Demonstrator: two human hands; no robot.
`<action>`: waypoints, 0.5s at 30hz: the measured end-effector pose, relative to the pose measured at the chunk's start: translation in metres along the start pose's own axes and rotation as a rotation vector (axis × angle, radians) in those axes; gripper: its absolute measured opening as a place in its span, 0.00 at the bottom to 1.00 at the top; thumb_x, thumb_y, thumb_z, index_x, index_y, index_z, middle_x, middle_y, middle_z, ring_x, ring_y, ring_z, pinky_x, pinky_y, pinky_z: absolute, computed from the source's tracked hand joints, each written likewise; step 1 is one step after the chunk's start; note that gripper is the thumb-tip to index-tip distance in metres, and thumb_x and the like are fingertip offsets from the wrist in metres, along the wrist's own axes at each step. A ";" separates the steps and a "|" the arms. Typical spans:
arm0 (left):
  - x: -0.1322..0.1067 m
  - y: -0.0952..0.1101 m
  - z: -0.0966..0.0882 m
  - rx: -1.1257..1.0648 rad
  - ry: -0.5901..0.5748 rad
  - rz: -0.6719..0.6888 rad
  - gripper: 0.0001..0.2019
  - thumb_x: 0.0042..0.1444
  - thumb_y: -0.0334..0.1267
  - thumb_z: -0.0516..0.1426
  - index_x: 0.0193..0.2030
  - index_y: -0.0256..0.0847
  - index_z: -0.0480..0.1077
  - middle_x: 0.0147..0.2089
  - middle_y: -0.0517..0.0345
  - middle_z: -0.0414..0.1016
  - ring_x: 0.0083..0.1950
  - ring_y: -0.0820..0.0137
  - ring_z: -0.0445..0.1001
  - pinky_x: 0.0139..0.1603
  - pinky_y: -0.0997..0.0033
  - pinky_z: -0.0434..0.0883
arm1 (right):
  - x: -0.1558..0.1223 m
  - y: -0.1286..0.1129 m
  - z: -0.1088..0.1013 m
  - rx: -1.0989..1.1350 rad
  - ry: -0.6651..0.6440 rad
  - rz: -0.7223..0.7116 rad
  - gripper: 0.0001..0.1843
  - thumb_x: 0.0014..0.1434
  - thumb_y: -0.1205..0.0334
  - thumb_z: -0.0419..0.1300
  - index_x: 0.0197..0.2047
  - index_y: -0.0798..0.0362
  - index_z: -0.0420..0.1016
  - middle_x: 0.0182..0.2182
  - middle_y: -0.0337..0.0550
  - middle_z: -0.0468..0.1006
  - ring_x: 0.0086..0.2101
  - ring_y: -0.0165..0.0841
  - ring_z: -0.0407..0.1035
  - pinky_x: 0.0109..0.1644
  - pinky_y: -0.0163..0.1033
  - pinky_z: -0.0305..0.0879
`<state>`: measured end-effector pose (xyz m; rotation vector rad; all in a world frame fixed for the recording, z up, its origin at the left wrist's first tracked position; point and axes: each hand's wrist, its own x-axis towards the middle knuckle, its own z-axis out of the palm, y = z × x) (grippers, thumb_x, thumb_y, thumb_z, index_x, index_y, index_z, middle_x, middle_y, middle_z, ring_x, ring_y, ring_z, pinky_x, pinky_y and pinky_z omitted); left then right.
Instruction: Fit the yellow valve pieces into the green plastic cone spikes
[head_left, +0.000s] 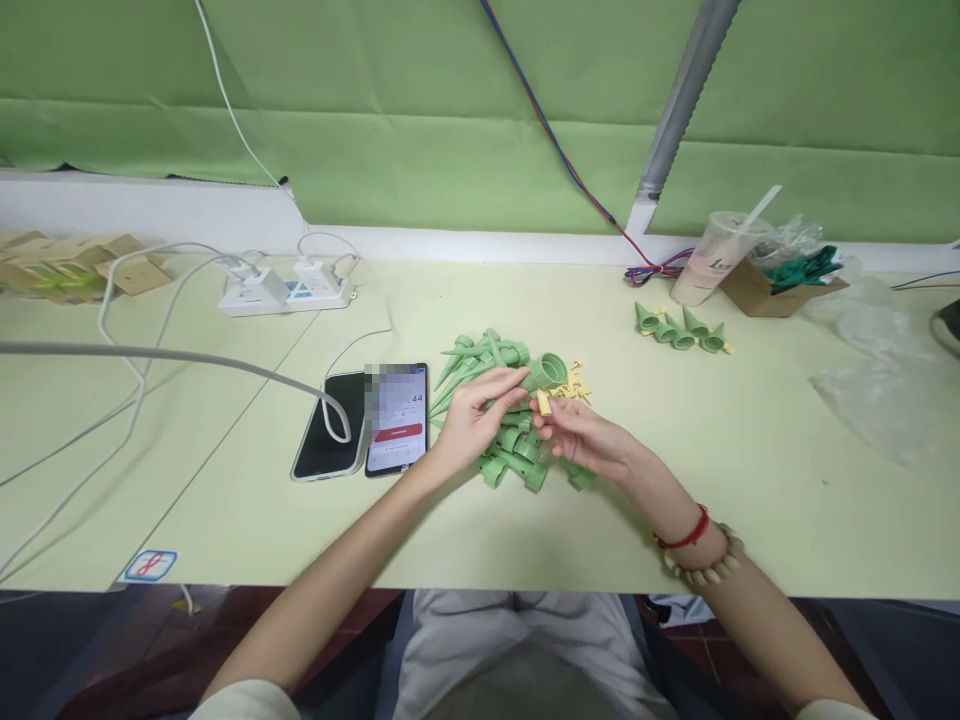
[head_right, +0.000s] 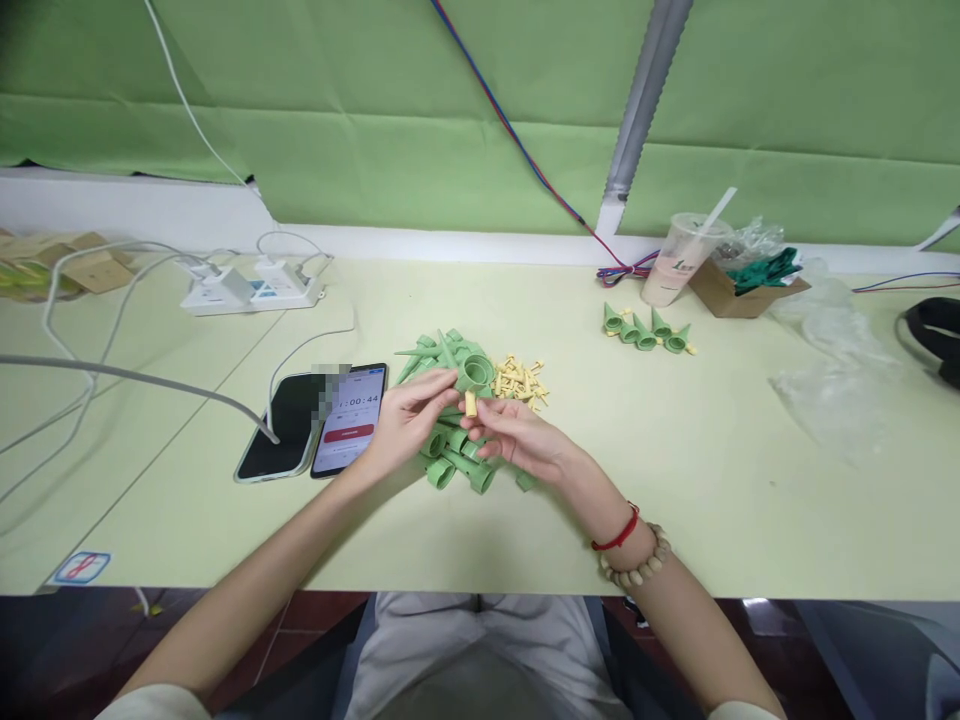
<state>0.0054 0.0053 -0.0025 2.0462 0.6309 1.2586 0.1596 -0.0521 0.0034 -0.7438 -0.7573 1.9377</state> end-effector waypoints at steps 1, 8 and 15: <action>0.000 0.000 0.000 -0.005 -0.008 0.000 0.12 0.54 0.32 0.52 0.44 0.42 0.72 0.34 0.56 0.74 0.34 0.74 0.70 0.33 0.74 0.69 | 0.000 0.001 0.000 0.045 -0.002 0.024 0.11 0.44 0.58 0.65 0.30 0.55 0.72 0.22 0.34 0.68 0.22 0.19 0.63 0.22 0.21 0.65; 0.001 0.008 -0.002 0.038 -0.031 0.044 0.14 0.55 0.30 0.52 0.46 0.45 0.71 0.37 0.56 0.74 0.36 0.74 0.70 0.33 0.76 0.68 | 0.003 0.001 0.002 -0.084 0.122 -0.060 0.13 0.42 0.57 0.66 0.24 0.55 0.67 0.18 0.30 0.60 0.18 0.18 0.56 0.20 0.23 0.62; -0.003 0.005 0.001 0.158 -0.018 0.044 0.15 0.55 0.28 0.51 0.47 0.44 0.70 0.38 0.56 0.72 0.38 0.75 0.69 0.37 0.76 0.69 | 0.003 0.008 0.003 -0.694 0.676 -0.560 0.16 0.39 0.59 0.67 0.17 0.55 0.63 0.18 0.35 0.68 0.18 0.23 0.62 0.20 0.29 0.61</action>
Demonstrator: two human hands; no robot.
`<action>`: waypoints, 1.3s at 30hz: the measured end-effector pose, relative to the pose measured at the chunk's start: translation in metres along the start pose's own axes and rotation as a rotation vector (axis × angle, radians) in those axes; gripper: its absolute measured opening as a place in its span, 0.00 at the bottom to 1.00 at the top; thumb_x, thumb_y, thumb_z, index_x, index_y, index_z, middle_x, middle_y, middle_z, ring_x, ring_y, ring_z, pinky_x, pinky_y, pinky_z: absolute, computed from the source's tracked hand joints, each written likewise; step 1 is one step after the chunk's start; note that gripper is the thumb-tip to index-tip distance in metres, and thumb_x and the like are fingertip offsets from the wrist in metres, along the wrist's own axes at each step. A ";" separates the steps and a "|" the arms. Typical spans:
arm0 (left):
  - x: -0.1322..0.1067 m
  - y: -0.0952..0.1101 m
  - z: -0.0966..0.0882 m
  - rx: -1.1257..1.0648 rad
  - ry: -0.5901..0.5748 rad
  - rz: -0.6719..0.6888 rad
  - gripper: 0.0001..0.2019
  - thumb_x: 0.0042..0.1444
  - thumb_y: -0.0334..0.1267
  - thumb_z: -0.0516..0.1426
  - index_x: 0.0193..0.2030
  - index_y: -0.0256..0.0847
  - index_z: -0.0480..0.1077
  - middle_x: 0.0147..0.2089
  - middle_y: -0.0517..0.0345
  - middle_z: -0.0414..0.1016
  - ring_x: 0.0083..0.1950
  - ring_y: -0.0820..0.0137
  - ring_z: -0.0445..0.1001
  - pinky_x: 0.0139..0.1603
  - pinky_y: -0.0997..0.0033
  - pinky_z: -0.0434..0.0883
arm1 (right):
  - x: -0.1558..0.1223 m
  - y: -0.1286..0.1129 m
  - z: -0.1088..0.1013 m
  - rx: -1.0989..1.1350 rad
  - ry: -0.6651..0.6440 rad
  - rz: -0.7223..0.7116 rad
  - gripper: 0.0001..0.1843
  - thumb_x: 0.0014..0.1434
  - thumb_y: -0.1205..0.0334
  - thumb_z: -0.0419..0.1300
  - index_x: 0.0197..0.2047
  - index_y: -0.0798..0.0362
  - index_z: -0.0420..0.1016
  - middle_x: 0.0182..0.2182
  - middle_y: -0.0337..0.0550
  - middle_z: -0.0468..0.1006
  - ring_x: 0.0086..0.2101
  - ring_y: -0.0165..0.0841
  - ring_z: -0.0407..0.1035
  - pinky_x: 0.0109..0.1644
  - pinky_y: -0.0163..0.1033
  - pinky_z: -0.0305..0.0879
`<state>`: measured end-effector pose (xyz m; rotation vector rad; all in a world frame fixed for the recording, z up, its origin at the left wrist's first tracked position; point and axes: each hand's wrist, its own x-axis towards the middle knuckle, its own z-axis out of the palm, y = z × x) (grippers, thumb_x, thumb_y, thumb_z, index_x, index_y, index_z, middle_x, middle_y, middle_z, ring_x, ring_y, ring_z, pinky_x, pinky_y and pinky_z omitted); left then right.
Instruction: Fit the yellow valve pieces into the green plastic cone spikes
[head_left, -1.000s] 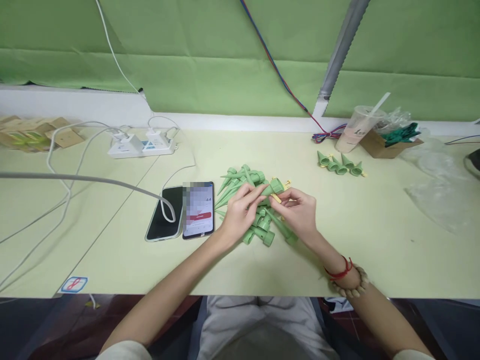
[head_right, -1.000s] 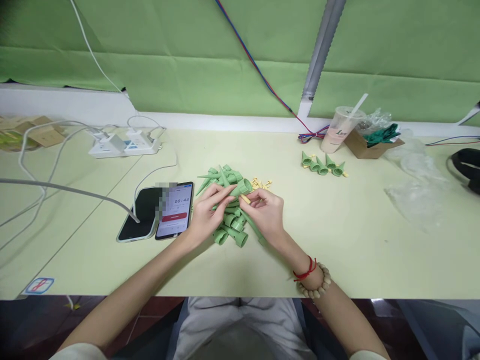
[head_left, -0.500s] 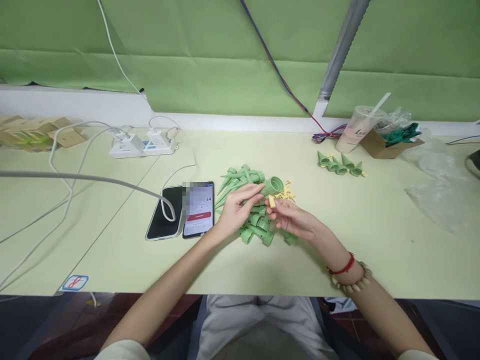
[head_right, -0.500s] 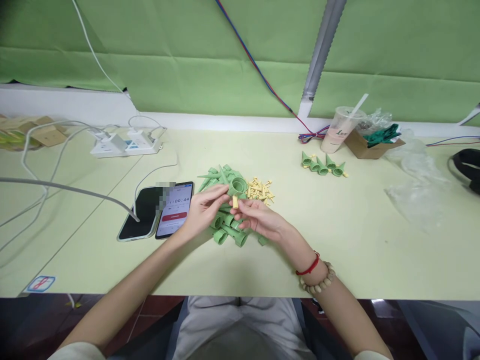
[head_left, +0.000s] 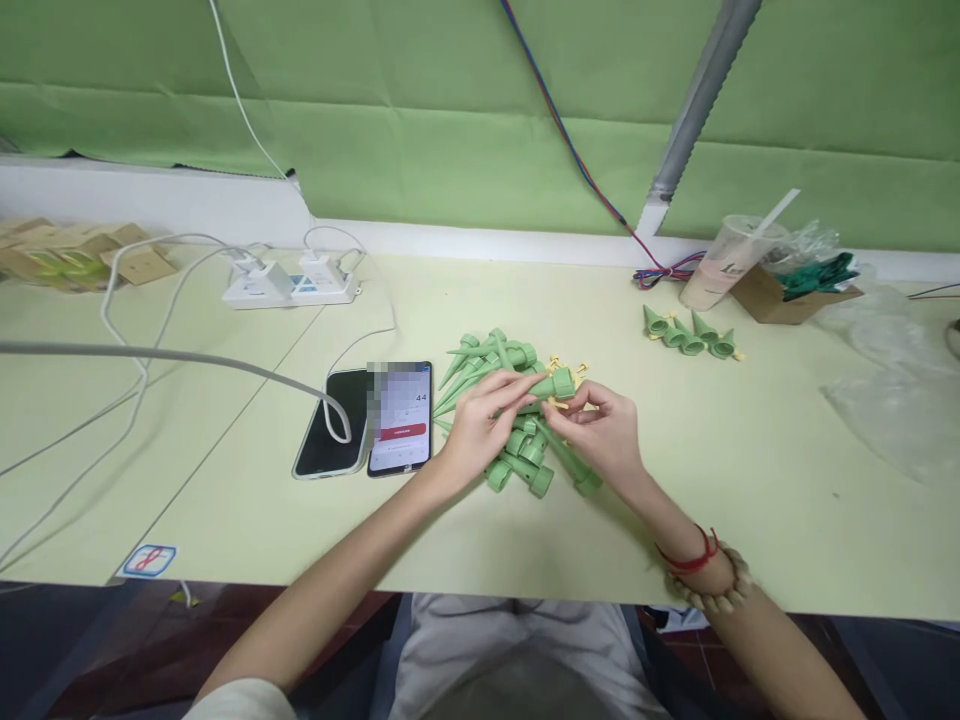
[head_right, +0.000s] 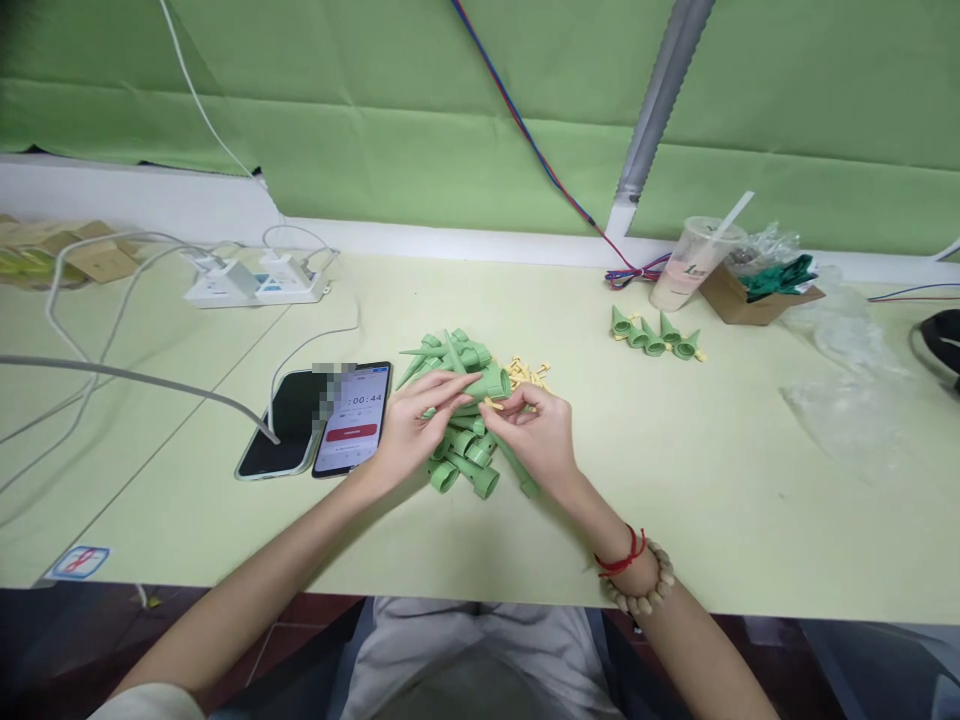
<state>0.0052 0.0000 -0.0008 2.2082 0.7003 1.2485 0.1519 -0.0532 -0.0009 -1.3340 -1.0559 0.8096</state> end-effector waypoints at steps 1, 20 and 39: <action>0.000 0.000 0.000 0.003 0.005 -0.009 0.15 0.55 0.27 0.50 0.47 0.43 0.70 0.38 0.55 0.71 0.38 0.75 0.69 0.37 0.76 0.69 | 0.001 0.000 -0.001 -0.005 -0.020 0.014 0.15 0.39 0.58 0.67 0.18 0.56 0.65 0.18 0.36 0.69 0.19 0.24 0.63 0.21 0.29 0.62; 0.002 0.004 -0.002 -0.173 -0.050 -0.100 0.10 0.52 0.33 0.55 0.41 0.43 0.74 0.34 0.56 0.72 0.35 0.73 0.69 0.36 0.73 0.67 | 0.006 -0.004 -0.010 0.220 -0.445 0.290 0.10 0.40 0.59 0.66 0.25 0.57 0.76 0.19 0.37 0.73 0.19 0.24 0.64 0.25 0.32 0.65; 0.002 -0.004 0.001 -0.211 -0.080 -0.160 0.12 0.55 0.33 0.51 0.45 0.44 0.72 0.31 0.59 0.63 0.33 0.75 0.64 0.33 0.74 0.65 | 0.013 -0.004 -0.015 0.420 -0.574 0.467 0.12 0.44 0.56 0.65 0.31 0.55 0.74 0.26 0.37 0.74 0.23 0.21 0.67 0.31 0.28 0.71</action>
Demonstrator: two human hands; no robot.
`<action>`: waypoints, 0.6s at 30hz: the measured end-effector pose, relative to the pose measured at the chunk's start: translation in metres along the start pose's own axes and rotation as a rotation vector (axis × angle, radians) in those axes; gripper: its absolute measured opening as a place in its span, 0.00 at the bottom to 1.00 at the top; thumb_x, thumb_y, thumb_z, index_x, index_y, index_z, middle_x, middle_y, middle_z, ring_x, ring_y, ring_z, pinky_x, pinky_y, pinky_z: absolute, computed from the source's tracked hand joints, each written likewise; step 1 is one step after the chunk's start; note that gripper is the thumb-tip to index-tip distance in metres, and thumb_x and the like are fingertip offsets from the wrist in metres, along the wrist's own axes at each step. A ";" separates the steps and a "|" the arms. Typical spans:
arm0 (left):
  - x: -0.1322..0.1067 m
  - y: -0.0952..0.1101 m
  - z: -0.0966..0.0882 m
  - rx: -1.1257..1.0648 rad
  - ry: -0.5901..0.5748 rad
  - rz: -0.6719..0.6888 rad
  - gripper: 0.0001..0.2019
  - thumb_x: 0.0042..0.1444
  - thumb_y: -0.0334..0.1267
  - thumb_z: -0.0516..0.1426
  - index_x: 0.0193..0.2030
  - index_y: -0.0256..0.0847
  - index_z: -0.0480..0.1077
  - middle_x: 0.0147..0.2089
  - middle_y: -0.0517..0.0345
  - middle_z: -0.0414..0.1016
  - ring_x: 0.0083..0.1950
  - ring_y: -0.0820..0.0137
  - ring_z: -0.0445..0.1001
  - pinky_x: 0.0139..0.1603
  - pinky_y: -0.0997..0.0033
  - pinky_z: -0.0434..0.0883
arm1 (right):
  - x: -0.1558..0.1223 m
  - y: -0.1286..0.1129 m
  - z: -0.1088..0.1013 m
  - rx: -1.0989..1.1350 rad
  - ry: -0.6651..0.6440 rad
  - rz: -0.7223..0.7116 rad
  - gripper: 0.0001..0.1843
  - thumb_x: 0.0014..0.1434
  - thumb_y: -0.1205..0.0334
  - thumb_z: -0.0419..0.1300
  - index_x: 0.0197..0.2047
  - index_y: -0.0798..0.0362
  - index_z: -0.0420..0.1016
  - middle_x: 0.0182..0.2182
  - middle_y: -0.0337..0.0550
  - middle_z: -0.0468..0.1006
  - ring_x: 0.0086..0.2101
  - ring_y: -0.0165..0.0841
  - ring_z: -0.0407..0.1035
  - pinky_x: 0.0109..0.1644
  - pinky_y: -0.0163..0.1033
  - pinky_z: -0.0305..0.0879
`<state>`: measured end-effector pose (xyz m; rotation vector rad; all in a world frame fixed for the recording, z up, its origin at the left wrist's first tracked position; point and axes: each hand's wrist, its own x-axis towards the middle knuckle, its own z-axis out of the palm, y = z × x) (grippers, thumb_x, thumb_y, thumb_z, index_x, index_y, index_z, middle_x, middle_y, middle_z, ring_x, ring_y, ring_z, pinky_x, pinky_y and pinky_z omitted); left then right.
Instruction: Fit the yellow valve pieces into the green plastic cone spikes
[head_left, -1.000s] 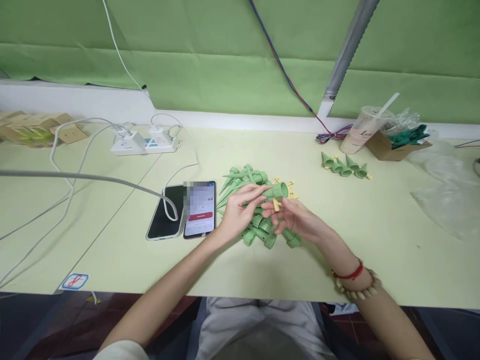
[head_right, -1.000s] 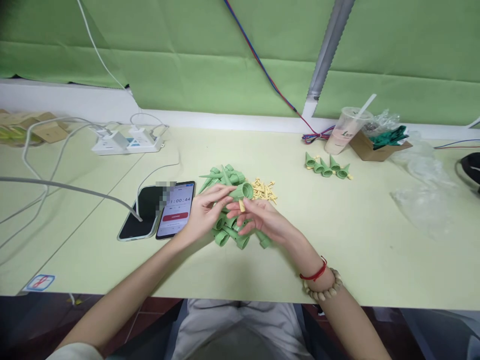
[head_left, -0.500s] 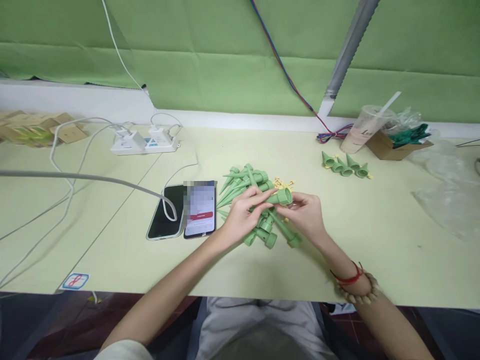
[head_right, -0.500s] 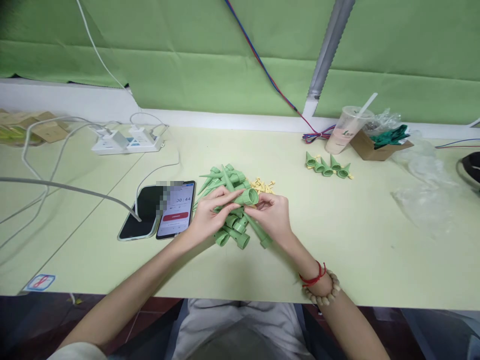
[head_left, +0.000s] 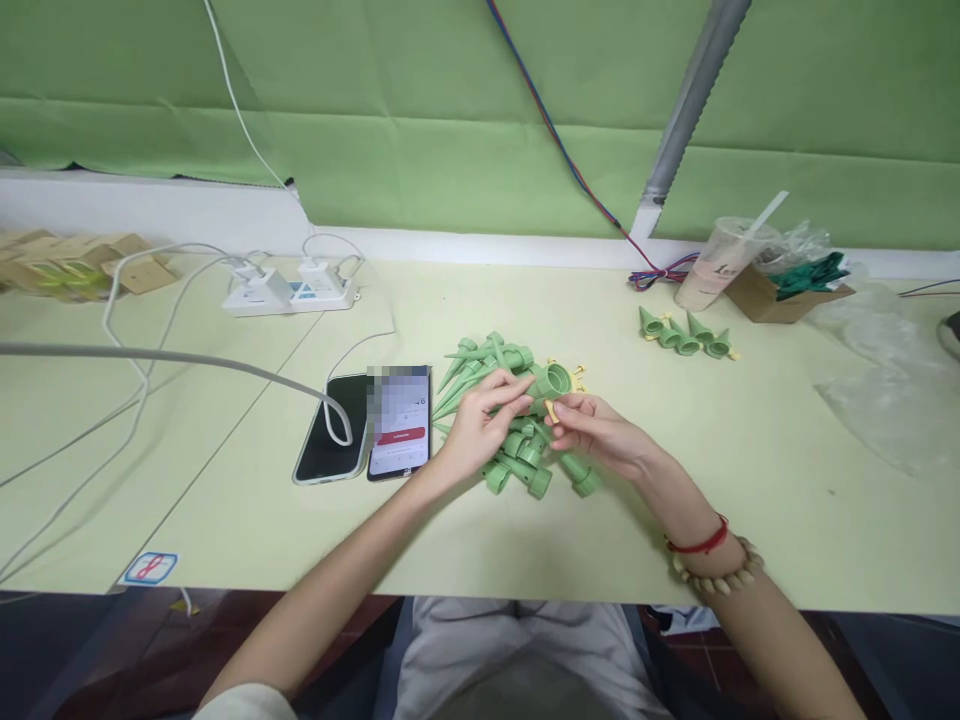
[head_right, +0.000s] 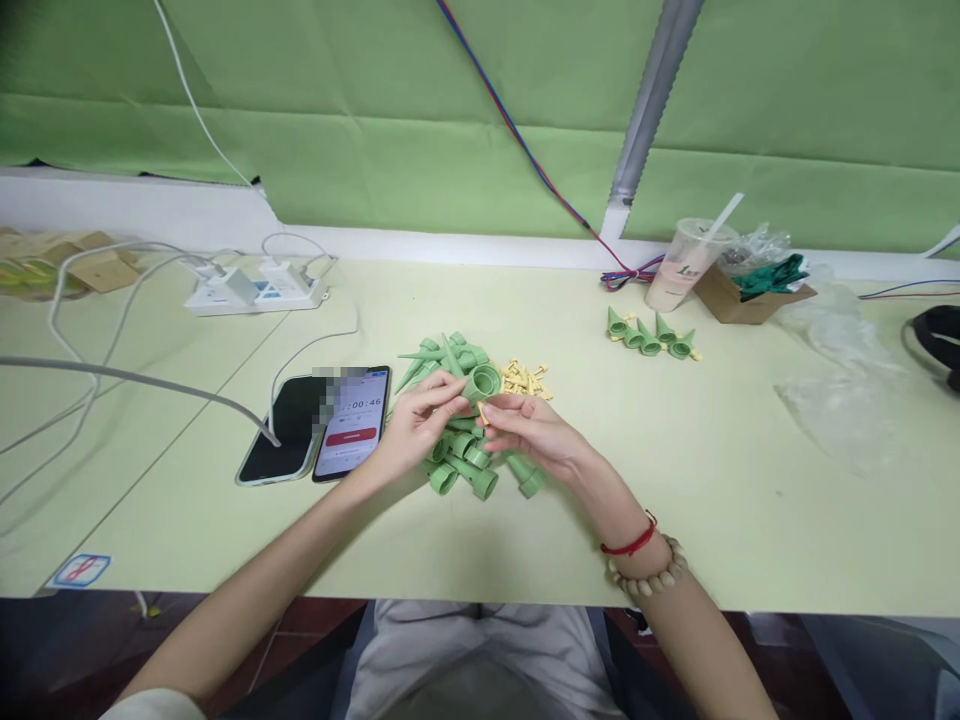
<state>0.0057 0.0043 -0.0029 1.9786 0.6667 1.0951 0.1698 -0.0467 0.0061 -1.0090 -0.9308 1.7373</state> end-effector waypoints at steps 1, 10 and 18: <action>0.000 0.000 0.000 0.008 -0.002 0.003 0.12 0.55 0.33 0.51 0.45 0.44 0.72 0.31 0.59 0.63 0.33 0.75 0.64 0.33 0.74 0.65 | 0.001 0.001 0.000 0.035 0.002 0.022 0.12 0.42 0.58 0.66 0.29 0.55 0.74 0.24 0.35 0.72 0.21 0.20 0.66 0.30 0.27 0.71; -0.004 -0.005 0.004 0.222 0.069 0.050 0.12 0.55 0.33 0.52 0.43 0.43 0.72 0.28 0.59 0.63 0.31 0.74 0.63 0.32 0.73 0.64 | 0.005 0.018 0.010 -0.380 0.517 -0.357 0.15 0.38 0.58 0.68 0.19 0.55 0.66 0.18 0.36 0.69 0.20 0.25 0.64 0.25 0.32 0.66; -0.002 -0.003 0.002 0.160 0.119 0.044 0.12 0.55 0.32 0.52 0.44 0.44 0.72 0.29 0.59 0.63 0.31 0.75 0.64 0.32 0.74 0.64 | 0.005 0.018 0.016 -0.110 0.327 -0.284 0.16 0.41 0.53 0.66 0.28 0.54 0.68 0.24 0.36 0.70 0.20 0.24 0.63 0.24 0.34 0.71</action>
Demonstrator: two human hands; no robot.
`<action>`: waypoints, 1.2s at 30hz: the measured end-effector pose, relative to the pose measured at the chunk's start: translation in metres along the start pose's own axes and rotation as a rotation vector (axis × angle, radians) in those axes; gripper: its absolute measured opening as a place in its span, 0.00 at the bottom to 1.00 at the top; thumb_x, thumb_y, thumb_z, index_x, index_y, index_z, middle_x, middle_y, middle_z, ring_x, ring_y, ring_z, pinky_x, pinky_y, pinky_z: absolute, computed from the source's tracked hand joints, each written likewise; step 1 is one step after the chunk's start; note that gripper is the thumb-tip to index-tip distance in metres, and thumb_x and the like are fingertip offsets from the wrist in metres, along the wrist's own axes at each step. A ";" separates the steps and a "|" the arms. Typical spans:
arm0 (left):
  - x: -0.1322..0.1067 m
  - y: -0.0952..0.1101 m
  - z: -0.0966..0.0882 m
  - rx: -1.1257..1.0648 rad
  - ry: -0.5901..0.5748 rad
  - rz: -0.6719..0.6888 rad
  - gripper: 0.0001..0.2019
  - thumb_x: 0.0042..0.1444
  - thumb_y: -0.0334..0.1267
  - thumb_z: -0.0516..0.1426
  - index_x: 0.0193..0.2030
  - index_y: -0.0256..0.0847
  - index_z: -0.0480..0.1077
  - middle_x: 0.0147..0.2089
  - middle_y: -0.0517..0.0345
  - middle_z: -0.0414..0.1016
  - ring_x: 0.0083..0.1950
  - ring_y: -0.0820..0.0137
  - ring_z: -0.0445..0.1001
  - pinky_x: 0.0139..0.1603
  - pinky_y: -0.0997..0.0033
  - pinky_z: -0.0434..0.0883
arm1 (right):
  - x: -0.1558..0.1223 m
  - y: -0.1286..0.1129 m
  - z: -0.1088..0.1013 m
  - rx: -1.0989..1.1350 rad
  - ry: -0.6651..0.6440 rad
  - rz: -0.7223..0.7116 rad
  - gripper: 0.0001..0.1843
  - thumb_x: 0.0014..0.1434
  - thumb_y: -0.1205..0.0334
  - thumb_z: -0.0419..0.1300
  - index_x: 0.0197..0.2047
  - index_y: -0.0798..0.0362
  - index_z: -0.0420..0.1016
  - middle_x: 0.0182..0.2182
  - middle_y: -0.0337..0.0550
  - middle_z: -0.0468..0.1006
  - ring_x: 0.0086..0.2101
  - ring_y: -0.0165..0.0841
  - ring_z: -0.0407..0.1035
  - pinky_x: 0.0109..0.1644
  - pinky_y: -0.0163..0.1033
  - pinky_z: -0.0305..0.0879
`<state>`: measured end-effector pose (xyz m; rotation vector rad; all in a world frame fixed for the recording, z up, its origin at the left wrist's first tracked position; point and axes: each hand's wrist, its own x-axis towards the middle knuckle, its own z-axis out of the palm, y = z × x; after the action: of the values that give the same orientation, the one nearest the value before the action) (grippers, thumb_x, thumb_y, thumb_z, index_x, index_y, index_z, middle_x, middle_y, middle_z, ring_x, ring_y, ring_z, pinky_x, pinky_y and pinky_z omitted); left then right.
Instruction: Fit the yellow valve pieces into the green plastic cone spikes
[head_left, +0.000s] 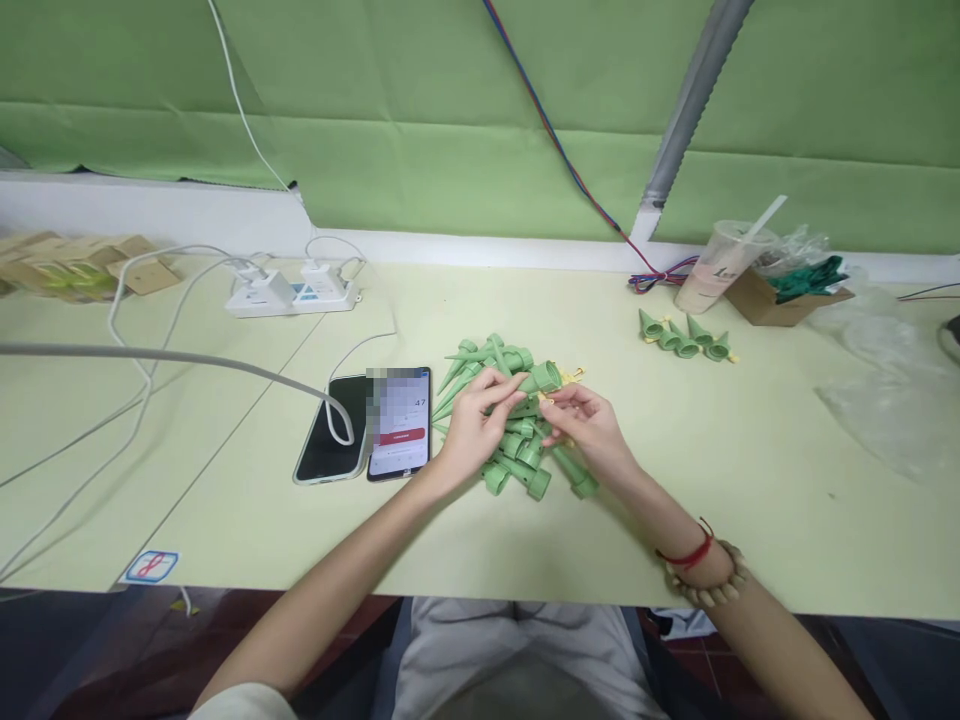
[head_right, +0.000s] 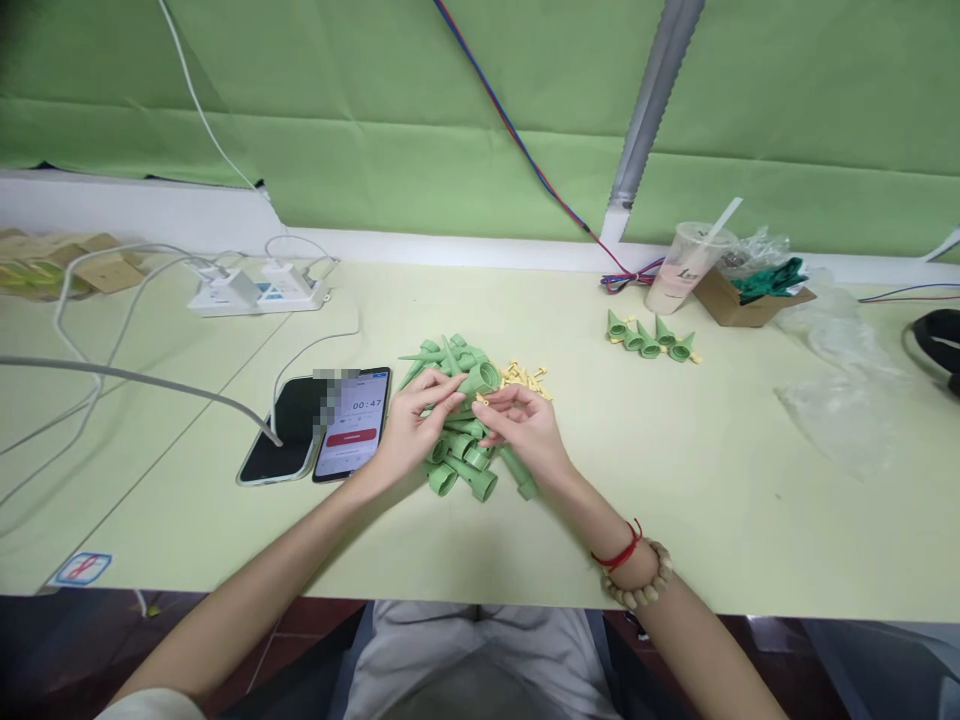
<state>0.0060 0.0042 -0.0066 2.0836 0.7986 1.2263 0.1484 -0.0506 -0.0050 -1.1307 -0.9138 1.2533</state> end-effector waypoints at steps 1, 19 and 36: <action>0.001 -0.001 0.000 -0.029 0.005 -0.012 0.12 0.55 0.32 0.52 0.44 0.44 0.72 0.30 0.59 0.63 0.31 0.75 0.64 0.31 0.74 0.64 | 0.001 -0.002 -0.001 0.068 -0.060 0.060 0.18 0.42 0.51 0.65 0.31 0.53 0.68 0.25 0.36 0.70 0.19 0.23 0.63 0.23 0.33 0.71; -0.002 0.001 0.004 0.000 0.011 0.043 0.11 0.53 0.32 0.54 0.43 0.43 0.73 0.30 0.59 0.65 0.32 0.75 0.64 0.33 0.74 0.65 | -0.004 0.000 0.003 -0.304 0.219 -0.242 0.13 0.43 0.58 0.65 0.20 0.53 0.63 0.19 0.34 0.65 0.18 0.25 0.62 0.21 0.33 0.63; 0.001 -0.003 0.000 -0.192 0.000 -0.006 0.12 0.54 0.34 0.53 0.44 0.45 0.72 0.32 0.59 0.65 0.31 0.76 0.66 0.28 0.76 0.65 | 0.000 -0.015 -0.006 0.156 -0.288 0.221 0.13 0.49 0.52 0.60 0.33 0.54 0.73 0.26 0.37 0.68 0.22 0.22 0.63 0.19 0.25 0.66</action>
<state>0.0059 0.0075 -0.0084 1.9252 0.6595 1.2484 0.1579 -0.0505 0.0079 -0.9614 -0.9007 1.6713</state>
